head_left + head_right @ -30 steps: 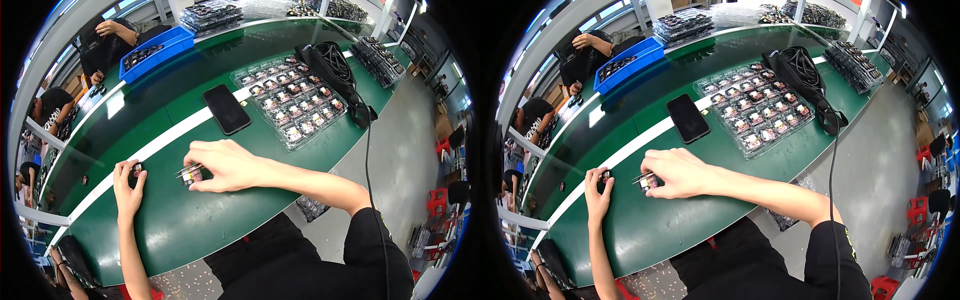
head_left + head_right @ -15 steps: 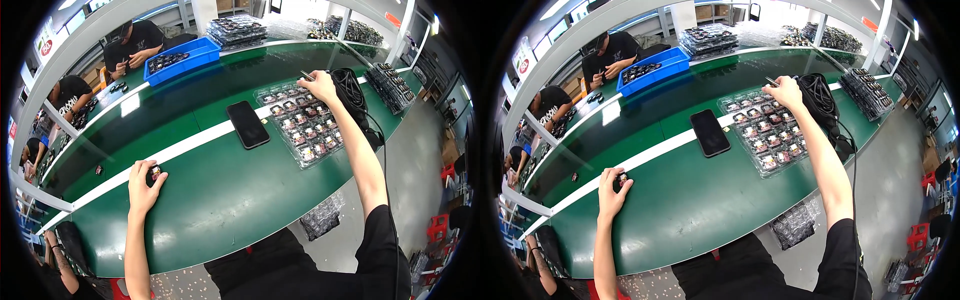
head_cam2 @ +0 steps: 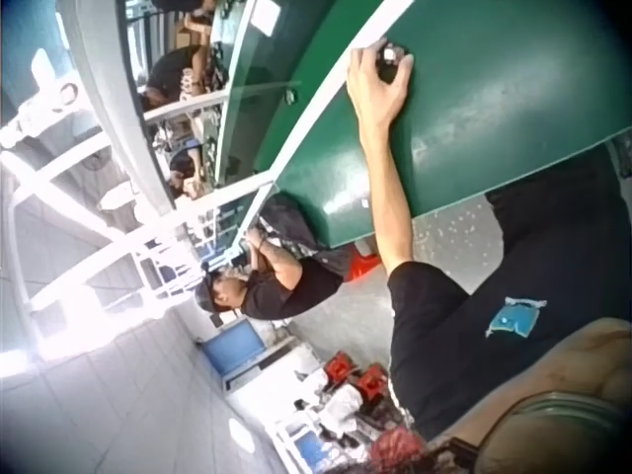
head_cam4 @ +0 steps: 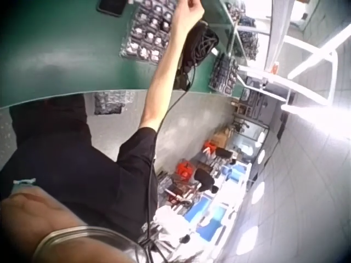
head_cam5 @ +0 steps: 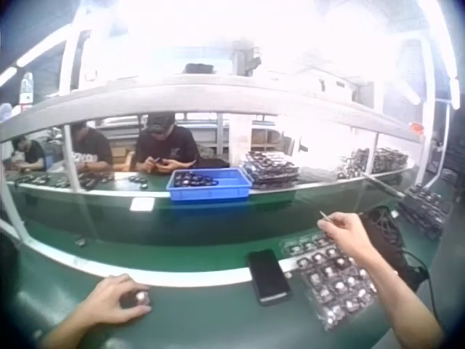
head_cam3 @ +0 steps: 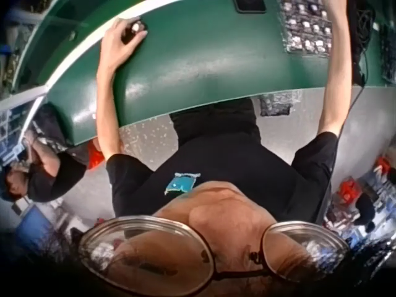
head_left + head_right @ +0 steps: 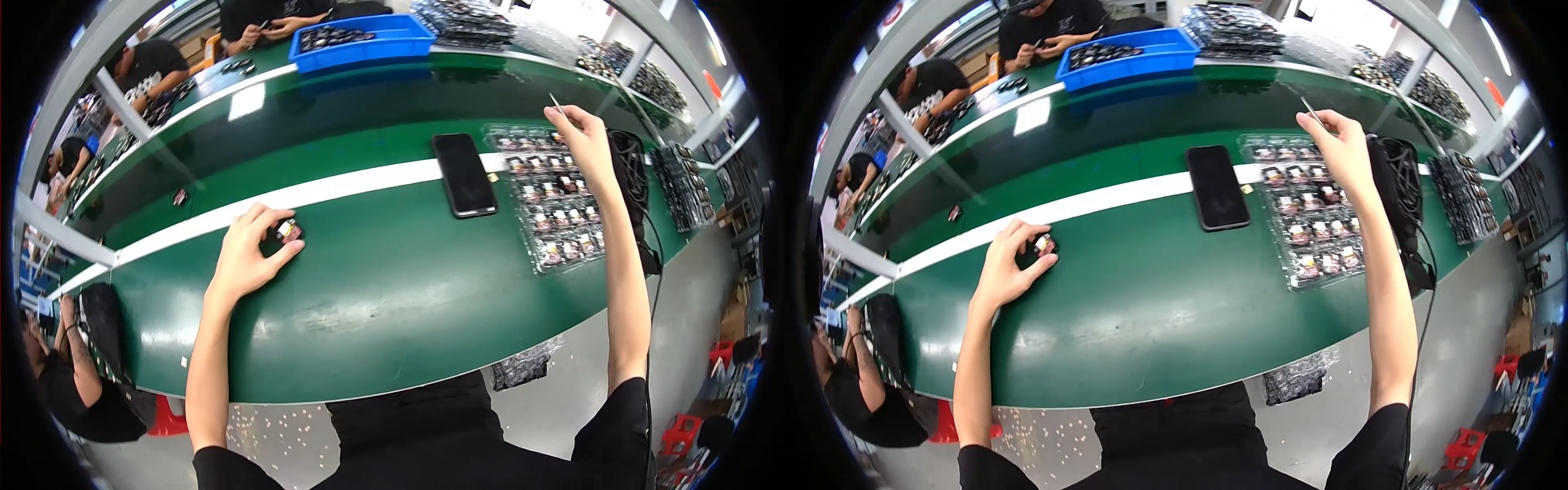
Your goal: Assemble internal components into a small electronic device casing using a specialized tool.
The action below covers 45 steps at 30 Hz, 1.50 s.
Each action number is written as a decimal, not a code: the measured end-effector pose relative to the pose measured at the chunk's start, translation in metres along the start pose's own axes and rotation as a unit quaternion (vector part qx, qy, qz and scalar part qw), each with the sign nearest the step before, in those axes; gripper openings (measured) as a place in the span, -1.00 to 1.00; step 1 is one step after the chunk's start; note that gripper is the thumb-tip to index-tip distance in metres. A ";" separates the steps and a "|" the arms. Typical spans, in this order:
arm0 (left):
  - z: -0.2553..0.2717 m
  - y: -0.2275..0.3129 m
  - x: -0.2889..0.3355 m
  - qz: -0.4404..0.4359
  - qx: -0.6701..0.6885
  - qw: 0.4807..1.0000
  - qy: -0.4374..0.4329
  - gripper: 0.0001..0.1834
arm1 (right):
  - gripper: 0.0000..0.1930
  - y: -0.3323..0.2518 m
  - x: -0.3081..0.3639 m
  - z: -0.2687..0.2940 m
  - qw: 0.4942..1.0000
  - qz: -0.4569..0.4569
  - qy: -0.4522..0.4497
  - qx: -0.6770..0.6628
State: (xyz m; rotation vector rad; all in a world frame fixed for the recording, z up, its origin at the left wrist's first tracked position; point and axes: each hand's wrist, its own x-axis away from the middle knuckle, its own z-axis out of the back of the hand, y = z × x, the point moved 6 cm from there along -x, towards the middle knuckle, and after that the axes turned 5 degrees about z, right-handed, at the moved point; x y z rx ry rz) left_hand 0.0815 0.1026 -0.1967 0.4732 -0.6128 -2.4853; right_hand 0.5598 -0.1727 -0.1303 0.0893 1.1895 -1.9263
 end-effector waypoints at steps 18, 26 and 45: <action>-0.031 0.018 0.001 -0.110 0.082 0.989 -0.052 -0.44 | -0.78 -0.131 0.160 -0.208 0.911 -0.070 -0.285 -0.288; -0.044 0.040 0.010 -0.115 0.115 0.984 -0.079 -0.44 | -0.88 -0.132 0.163 -0.203 0.928 -0.007 -0.265 -0.261; -0.047 0.041 0.006 -0.132 0.119 0.982 -0.066 -0.43 | -0.90 -0.150 0.164 -0.209 0.952 0.143 -0.234 -0.136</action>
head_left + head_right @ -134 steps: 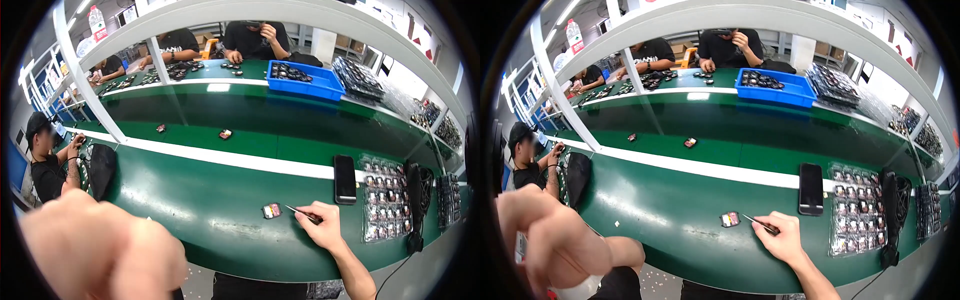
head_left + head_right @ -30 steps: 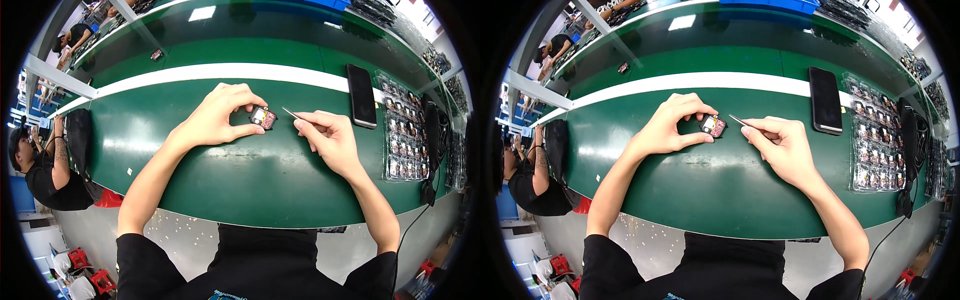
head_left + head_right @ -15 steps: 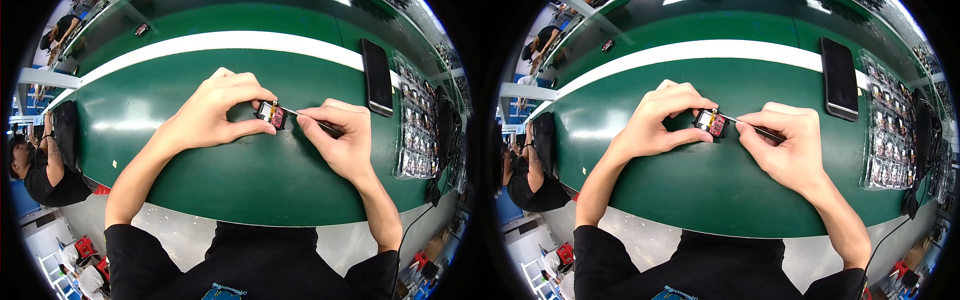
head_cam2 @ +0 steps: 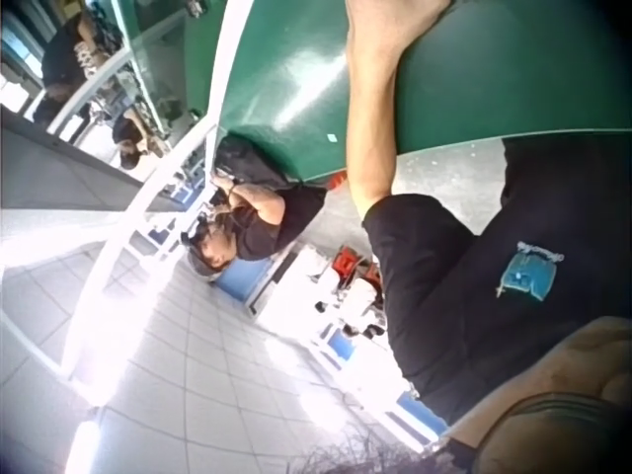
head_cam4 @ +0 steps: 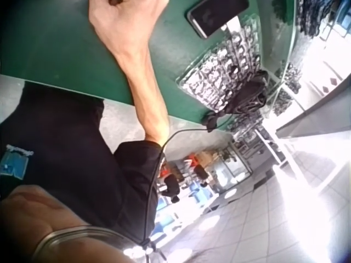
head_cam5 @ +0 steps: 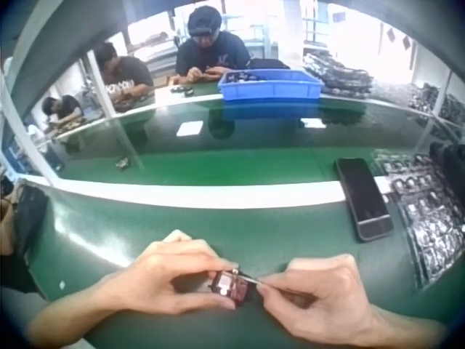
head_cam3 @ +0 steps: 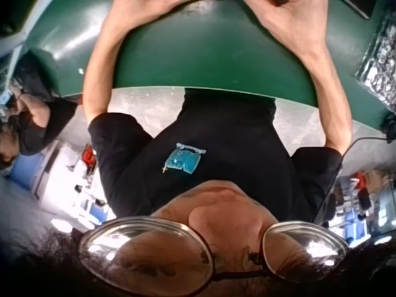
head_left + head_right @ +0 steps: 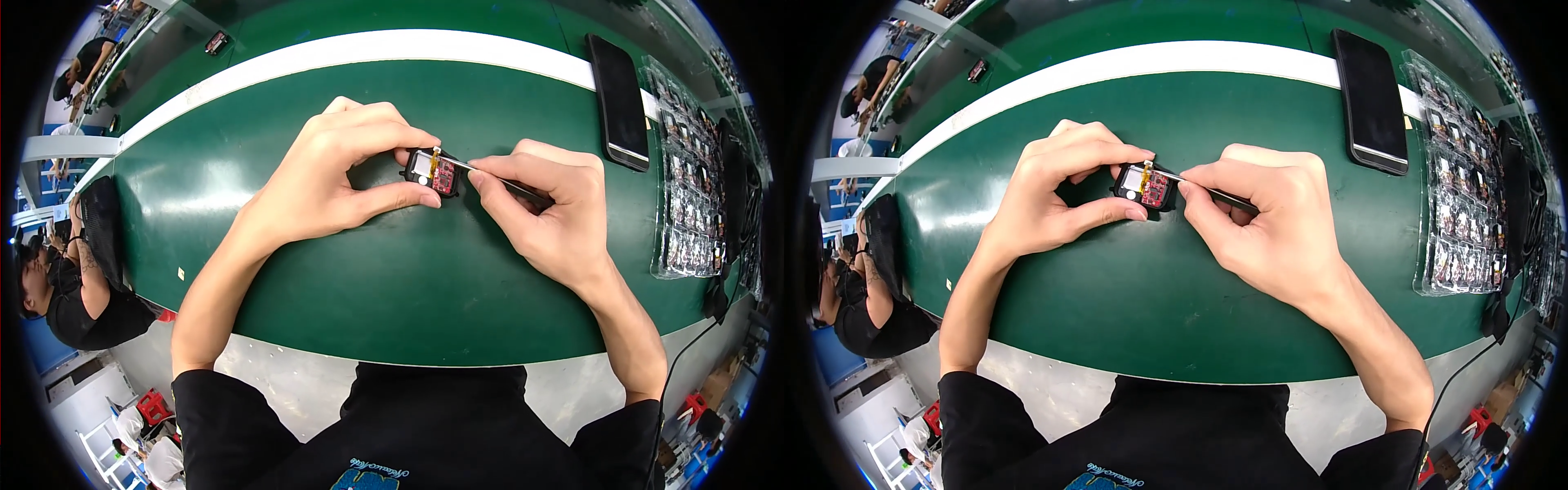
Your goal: Assemble internal components into a small electronic device casing using a specialized tool.
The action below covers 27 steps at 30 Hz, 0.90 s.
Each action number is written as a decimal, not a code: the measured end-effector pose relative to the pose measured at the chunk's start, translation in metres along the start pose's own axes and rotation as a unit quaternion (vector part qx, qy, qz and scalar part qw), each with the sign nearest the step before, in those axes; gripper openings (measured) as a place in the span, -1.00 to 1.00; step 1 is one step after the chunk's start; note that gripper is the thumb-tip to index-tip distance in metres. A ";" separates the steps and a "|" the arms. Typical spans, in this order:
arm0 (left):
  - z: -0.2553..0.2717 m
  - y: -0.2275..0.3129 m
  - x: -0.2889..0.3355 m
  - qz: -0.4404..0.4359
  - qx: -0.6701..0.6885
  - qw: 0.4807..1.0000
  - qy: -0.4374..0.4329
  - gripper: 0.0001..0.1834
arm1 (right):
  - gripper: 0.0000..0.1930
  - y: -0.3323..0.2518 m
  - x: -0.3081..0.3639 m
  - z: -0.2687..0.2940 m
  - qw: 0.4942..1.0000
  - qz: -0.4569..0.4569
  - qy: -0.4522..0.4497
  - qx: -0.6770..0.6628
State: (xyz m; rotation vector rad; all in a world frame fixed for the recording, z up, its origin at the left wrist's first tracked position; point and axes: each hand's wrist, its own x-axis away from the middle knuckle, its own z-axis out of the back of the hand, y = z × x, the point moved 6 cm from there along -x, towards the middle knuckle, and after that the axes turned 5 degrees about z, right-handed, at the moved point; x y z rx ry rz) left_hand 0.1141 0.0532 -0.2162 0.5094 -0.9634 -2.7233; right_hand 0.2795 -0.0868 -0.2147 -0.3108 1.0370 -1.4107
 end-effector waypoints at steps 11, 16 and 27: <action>0.000 -0.001 -0.002 0.001 0.020 1.000 0.012 -0.45 | -0.90 0.000 0.000 -0.001 1.000 0.018 0.018 -0.010; 0.001 0.000 -0.002 0.010 0.010 1.000 0.004 -0.44 | -0.90 -0.002 0.001 0.000 1.000 0.020 0.021 0.000; 0.001 -0.002 -0.001 0.013 0.006 1.000 0.005 -0.44 | -0.91 0.000 0.000 -0.001 1.000 0.010 0.012 -0.020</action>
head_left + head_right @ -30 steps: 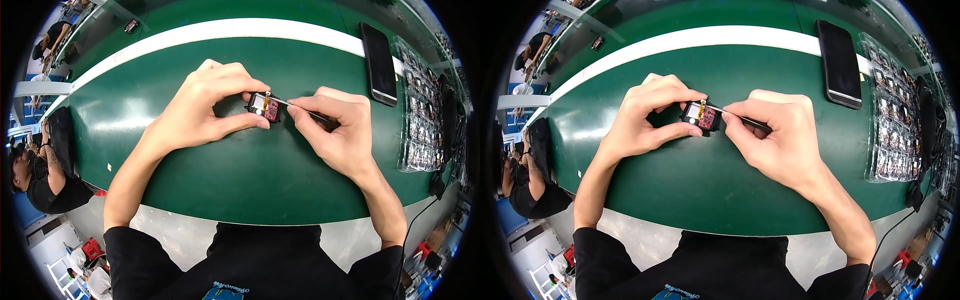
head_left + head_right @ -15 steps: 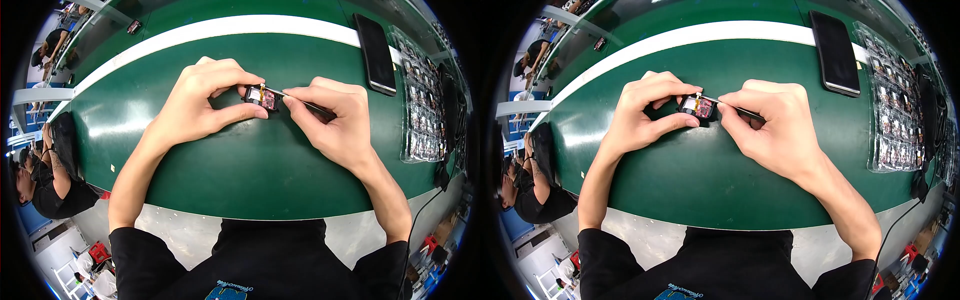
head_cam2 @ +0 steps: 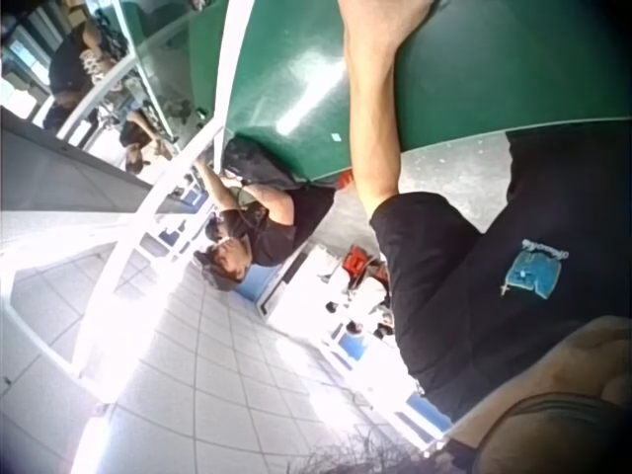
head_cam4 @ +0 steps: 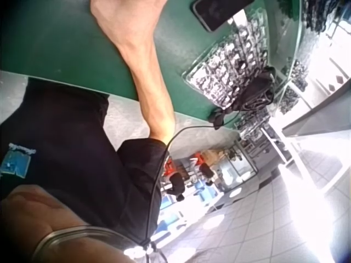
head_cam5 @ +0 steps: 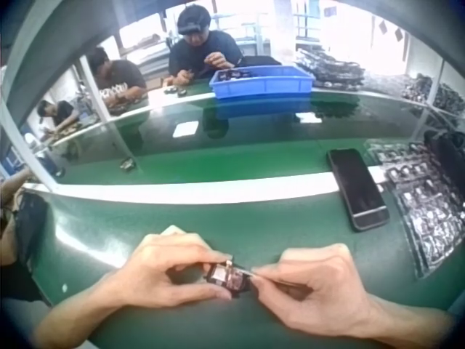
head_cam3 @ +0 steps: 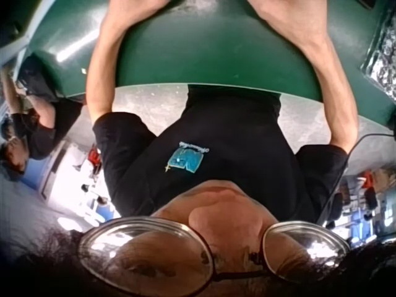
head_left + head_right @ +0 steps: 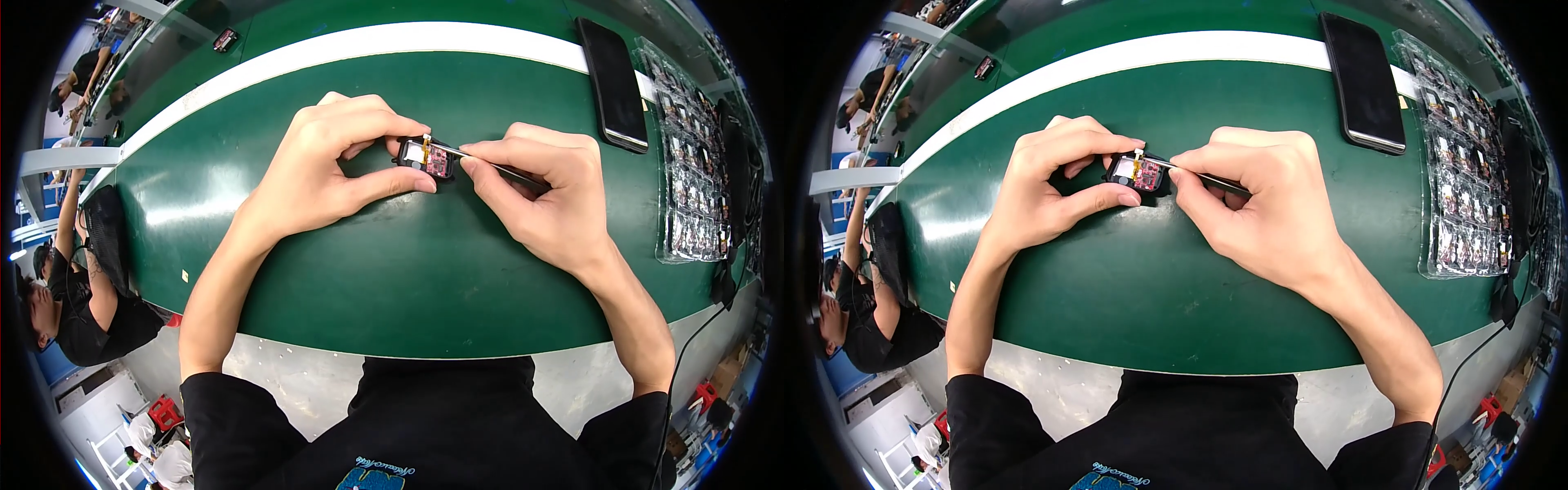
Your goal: Assemble internal components into a small electronic device casing using a specialized tool.
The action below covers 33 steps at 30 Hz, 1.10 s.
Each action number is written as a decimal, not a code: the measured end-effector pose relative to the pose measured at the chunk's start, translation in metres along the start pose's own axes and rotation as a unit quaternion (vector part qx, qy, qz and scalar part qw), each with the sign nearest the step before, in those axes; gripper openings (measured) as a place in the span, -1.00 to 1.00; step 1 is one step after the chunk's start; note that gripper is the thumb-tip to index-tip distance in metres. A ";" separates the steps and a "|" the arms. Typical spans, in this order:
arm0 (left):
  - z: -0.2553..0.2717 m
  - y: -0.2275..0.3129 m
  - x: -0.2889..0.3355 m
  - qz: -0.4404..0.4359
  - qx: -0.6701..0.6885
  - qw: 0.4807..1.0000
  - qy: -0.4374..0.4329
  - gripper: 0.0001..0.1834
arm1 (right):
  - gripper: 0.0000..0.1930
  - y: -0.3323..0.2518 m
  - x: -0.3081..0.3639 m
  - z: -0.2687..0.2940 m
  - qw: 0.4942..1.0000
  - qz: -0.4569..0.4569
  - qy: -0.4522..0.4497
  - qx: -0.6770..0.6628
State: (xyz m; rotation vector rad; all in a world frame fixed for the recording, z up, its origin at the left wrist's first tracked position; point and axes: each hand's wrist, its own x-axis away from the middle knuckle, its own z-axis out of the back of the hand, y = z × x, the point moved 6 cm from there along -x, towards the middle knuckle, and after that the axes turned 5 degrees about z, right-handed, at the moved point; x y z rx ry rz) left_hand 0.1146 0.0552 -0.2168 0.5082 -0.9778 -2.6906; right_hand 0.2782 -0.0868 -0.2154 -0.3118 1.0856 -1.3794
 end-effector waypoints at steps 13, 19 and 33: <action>0.000 0.001 -0.002 -0.003 -0.004 1.000 -0.004 -0.45 | -0.92 0.001 -0.002 0.000 1.000 0.010 0.001 0.001; 0.000 0.001 -0.003 0.003 0.001 1.000 -0.012 -0.45 | -0.95 0.002 -0.003 0.000 1.000 0.009 0.002 -0.007; 0.000 -0.002 -0.002 0.002 0.016 1.000 -0.026 -0.44 | -0.95 0.003 -0.003 -0.001 1.000 -0.013 -0.005 -0.018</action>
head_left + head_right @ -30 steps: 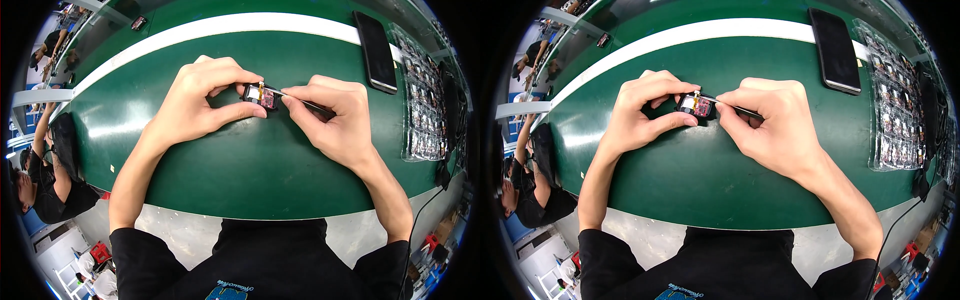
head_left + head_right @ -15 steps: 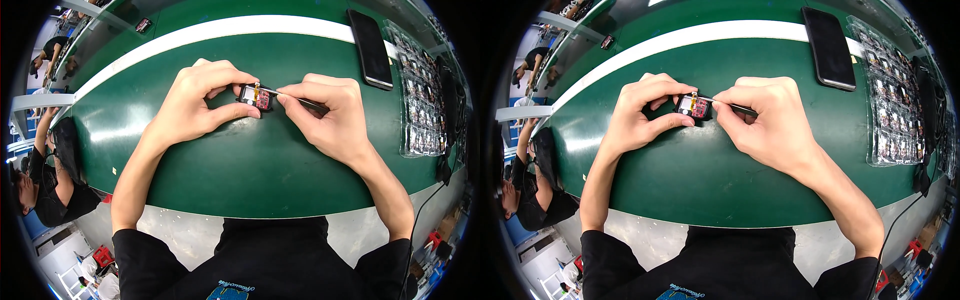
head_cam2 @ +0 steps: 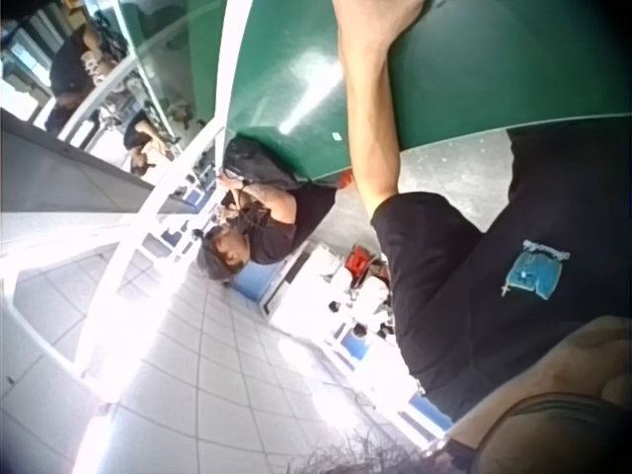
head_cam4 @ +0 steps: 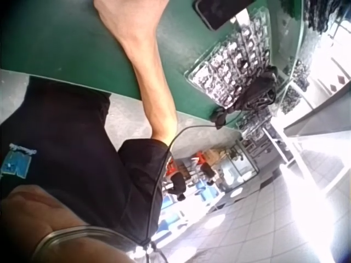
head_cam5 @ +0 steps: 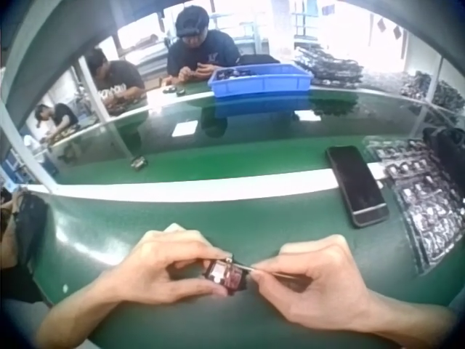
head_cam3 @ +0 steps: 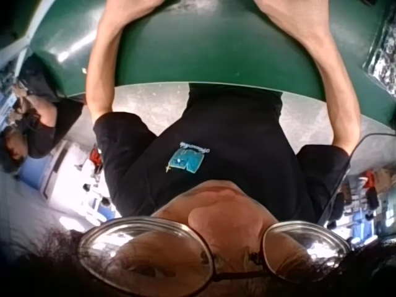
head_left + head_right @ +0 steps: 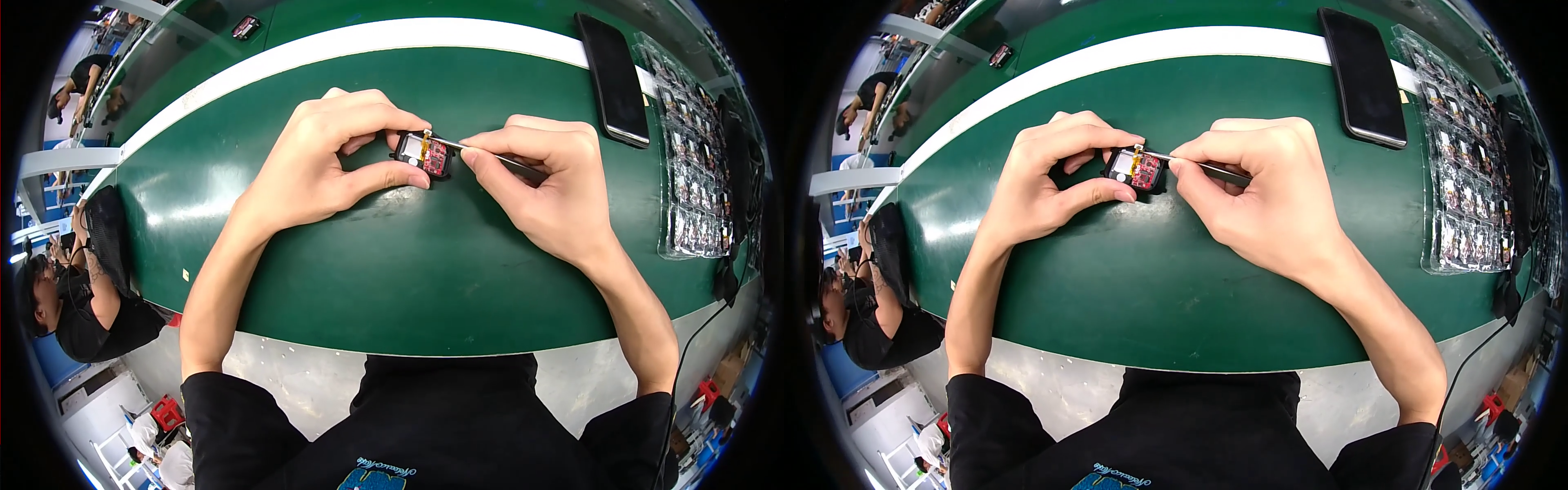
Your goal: Assemble internal components into a small electronic device casing using a specialized tool.
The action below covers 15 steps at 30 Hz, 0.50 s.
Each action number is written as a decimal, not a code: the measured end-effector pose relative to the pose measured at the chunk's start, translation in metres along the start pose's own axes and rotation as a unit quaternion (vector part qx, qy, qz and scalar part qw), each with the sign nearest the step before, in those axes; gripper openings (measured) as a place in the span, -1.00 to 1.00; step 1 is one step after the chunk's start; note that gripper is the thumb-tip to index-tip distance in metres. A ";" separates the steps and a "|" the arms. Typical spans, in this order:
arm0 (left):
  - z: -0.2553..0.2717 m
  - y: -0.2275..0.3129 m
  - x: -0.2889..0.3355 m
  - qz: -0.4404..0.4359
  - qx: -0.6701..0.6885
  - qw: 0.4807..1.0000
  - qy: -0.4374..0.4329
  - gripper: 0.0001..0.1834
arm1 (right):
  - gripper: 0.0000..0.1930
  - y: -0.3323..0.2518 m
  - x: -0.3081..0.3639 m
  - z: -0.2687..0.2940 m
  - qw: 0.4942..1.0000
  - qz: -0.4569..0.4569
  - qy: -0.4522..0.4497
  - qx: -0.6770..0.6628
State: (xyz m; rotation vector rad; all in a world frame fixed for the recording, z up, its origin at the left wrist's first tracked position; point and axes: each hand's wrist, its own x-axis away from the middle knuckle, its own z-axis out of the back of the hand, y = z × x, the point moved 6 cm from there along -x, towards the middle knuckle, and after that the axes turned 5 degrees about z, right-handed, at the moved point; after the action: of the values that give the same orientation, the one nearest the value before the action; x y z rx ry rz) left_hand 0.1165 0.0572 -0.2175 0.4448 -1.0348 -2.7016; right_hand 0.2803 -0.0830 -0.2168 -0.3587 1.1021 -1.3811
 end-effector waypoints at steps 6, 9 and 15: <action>0.002 -0.001 0.000 -0.004 0.007 1.000 -0.008 -0.41 | -0.94 0.001 -0.001 -0.001 1.000 -0.013 0.001 -0.005; 0.002 -0.004 0.000 -0.006 0.005 1.000 -0.006 -0.40 | -0.94 -0.001 -0.001 0.000 1.000 -0.011 0.007 0.010; 0.000 0.001 0.001 0.011 0.013 1.000 0.014 -0.43 | -0.93 0.001 0.001 0.001 1.000 0.001 0.013 0.008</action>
State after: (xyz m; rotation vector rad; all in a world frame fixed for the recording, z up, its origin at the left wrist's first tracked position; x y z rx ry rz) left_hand 0.1158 0.0563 -0.2172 0.4717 -1.0618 -2.6583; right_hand 0.2819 -0.0842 -0.2176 -0.3270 1.1120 -1.3957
